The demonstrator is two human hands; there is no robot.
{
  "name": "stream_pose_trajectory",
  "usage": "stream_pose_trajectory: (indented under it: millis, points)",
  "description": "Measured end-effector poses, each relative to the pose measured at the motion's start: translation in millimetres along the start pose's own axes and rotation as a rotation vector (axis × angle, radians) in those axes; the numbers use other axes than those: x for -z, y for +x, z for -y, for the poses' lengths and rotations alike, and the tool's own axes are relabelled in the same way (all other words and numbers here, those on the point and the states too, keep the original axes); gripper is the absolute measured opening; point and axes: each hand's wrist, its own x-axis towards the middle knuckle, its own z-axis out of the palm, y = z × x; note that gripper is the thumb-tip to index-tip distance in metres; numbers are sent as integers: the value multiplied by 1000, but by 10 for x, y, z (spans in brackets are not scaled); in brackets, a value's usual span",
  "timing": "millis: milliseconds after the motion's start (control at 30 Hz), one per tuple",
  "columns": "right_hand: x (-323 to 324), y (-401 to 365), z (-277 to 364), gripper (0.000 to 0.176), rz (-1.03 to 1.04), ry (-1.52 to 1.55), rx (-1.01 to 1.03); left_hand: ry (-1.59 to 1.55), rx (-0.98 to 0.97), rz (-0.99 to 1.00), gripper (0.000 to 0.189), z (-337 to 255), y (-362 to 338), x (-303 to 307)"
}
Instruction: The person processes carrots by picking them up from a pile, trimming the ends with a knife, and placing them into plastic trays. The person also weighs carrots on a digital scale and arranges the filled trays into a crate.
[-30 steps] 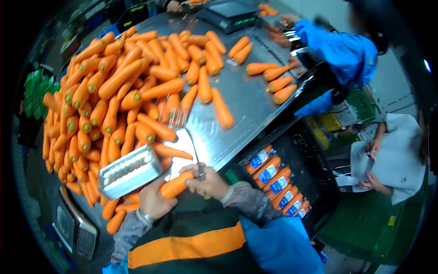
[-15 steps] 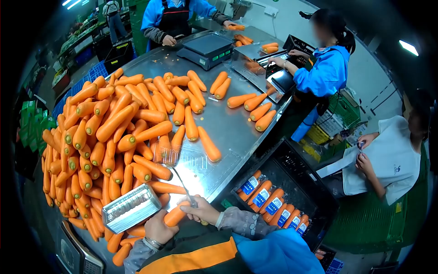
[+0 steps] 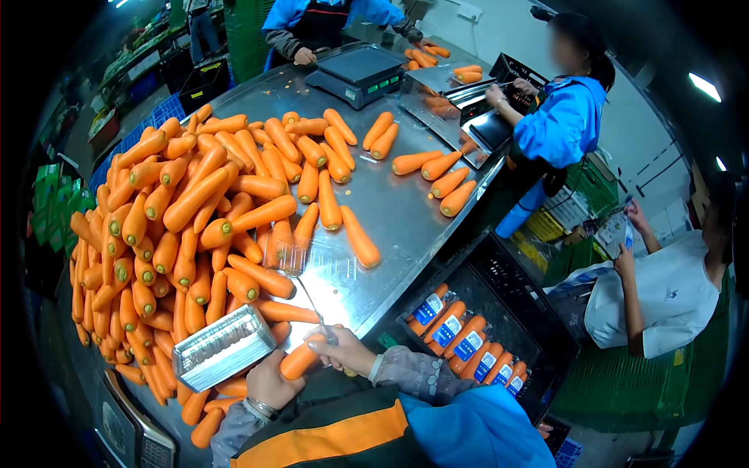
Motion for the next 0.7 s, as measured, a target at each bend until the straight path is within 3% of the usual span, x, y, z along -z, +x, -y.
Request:
stream_pose_trajectory:
  millis: [700]
  points:
    - [11,8,21,30,-22,-37,-5,6,-5,13,38,-8,-9,6]
